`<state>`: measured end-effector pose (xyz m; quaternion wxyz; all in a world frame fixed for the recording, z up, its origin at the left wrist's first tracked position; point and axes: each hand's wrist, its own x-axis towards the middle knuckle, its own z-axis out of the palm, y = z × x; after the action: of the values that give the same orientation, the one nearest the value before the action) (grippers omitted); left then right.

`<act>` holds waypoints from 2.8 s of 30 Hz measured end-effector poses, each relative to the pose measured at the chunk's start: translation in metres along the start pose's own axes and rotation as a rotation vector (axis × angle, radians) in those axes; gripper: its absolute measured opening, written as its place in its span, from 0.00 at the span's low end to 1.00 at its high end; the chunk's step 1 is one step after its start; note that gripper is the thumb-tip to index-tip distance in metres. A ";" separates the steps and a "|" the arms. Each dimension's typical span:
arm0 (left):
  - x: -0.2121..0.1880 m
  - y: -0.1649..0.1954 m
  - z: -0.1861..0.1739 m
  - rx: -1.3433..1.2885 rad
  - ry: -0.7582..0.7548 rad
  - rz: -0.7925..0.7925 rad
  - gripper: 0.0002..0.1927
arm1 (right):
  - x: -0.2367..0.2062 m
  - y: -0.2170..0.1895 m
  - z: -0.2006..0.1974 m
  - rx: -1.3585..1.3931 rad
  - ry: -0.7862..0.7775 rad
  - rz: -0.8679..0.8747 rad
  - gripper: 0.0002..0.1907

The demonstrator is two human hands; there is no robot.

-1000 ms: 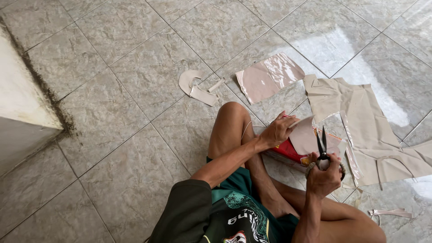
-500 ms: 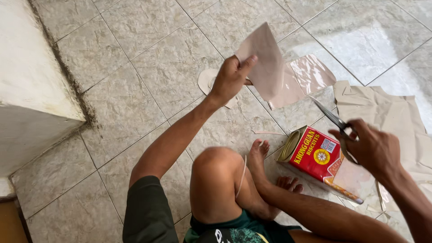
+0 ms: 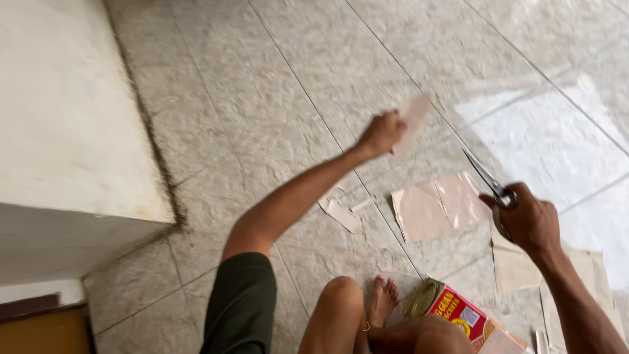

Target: The person sits on a tiled floor and uses scissors to cut a piece of light-colored material along a pre-drawn outline. They trim the edges and separate the cut piece from the main sheet, then place the cut piece aside.

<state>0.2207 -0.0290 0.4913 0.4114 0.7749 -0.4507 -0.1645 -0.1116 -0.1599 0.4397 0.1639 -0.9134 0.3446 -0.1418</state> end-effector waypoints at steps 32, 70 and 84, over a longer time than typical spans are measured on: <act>0.203 -0.149 -1.250 -0.746 0.730 -0.609 0.15 | 0.744 -1.276 -0.039 1.056 -0.911 0.040 0.13; 1.409 -1.258 -2.329 -1.030 0.929 -0.605 0.28 | 2.245 -2.149 0.723 1.051 -0.961 0.393 0.15; 1.722 -1.589 -2.661 -0.869 1.246 -0.604 0.24 | 2.802 -2.644 0.881 0.929 -1.110 -0.409 0.13</act>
<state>3.7100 0.2420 1.0587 0.7880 0.5838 0.1929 0.0325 3.7811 -0.0021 1.1003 0.6525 -0.7334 -0.0606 0.1808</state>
